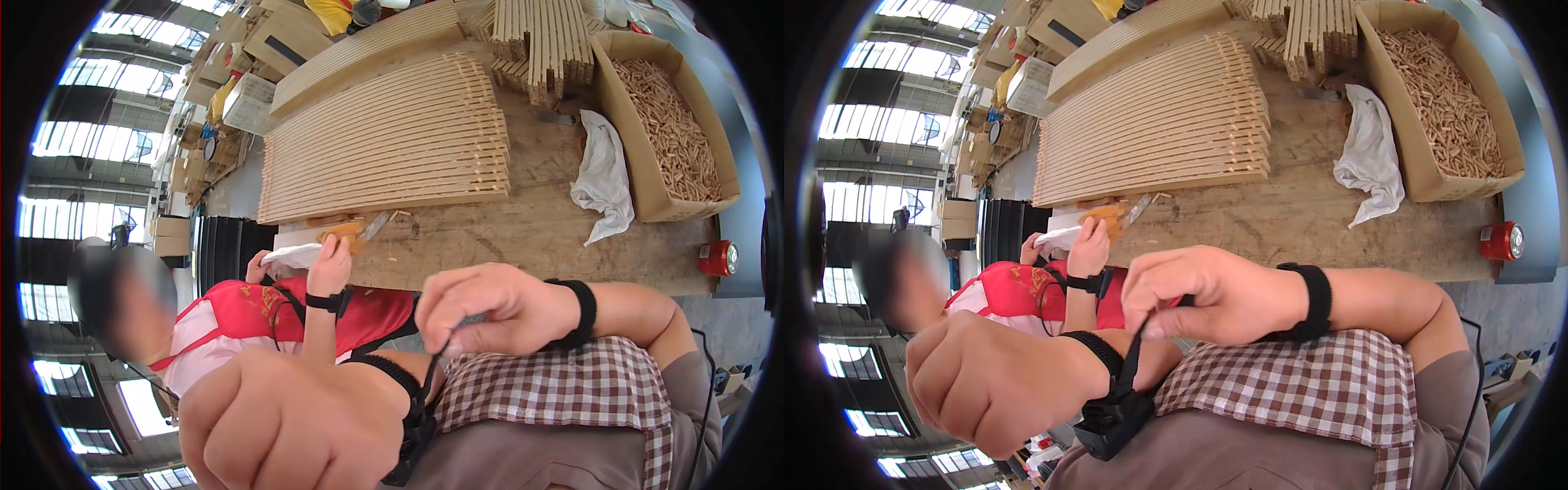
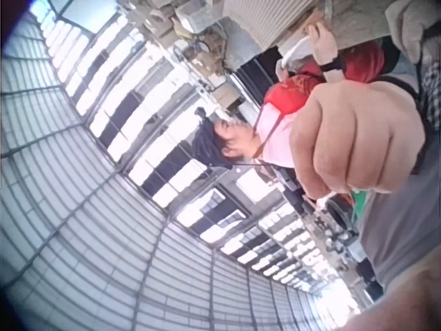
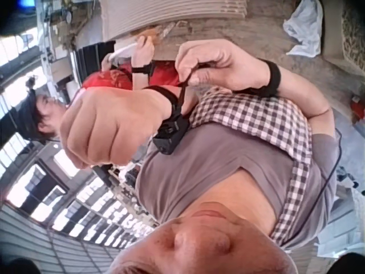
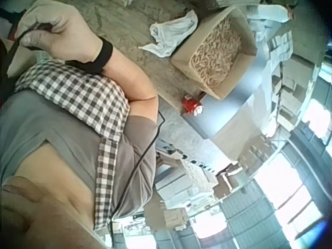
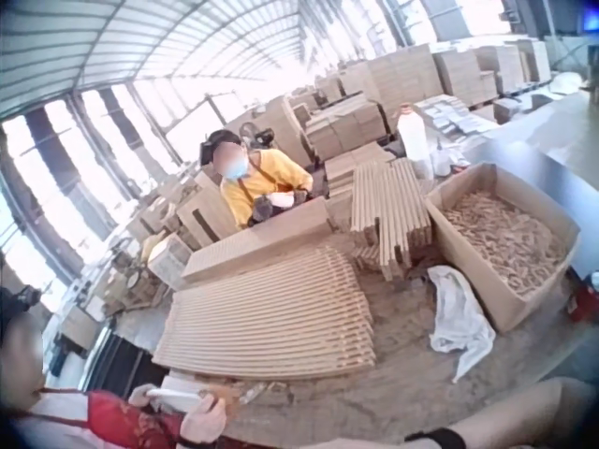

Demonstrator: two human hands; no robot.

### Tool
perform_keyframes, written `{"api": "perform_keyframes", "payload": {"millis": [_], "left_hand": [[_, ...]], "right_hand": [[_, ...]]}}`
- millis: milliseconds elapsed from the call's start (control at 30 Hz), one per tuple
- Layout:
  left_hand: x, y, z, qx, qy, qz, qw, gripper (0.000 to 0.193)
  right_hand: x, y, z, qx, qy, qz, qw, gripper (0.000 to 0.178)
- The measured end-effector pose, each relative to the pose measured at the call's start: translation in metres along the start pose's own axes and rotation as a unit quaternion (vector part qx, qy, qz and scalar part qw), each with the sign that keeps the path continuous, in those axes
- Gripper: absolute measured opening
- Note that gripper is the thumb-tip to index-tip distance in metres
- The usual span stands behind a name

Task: Assembling wooden boards and panels at a industrial workbench.

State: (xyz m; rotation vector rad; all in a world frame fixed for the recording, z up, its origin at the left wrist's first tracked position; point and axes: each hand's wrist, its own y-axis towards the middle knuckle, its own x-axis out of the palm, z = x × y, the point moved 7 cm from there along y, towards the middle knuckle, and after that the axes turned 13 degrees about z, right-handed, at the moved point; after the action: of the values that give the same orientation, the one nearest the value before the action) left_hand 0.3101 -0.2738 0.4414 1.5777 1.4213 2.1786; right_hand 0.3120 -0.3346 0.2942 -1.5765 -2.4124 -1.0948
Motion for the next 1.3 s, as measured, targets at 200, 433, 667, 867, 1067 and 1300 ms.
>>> {"api": "perform_keyframes", "payload": {"millis": [200,433,667,867,1067,1300], "left_hand": [[-0.019,-0.001,-0.006,-0.028,-0.002,0.095,0.995,0.014],[-0.034,0.009,-0.007,0.008,0.030,0.067,0.997,0.010],[-0.037,0.007,0.008,0.064,0.089,0.090,0.990,0.012],[-0.045,0.007,-0.002,0.066,0.092,0.102,0.988,0.011],[-0.048,0.014,-0.018,-0.001,0.091,0.086,0.992,0.013],[-0.054,0.014,-0.013,0.020,0.154,0.110,0.982,0.013]], "right_hand": [[0.002,0.002,0.015,0.041,0.096,0.006,0.994,0.011],[-0.008,0.002,0.012,0.085,0.176,-0.019,0.981,0.008],[-0.010,-0.012,0.004,0.127,0.241,-0.031,0.962,0.007],[-0.008,-0.016,0.011,0.158,0.254,-0.067,0.952,0.011],[-0.015,-0.005,0.019,0.119,0.184,0.024,0.975,0.012],[-0.016,-0.011,0.022,0.148,0.233,-0.018,0.961,0.009]]}}
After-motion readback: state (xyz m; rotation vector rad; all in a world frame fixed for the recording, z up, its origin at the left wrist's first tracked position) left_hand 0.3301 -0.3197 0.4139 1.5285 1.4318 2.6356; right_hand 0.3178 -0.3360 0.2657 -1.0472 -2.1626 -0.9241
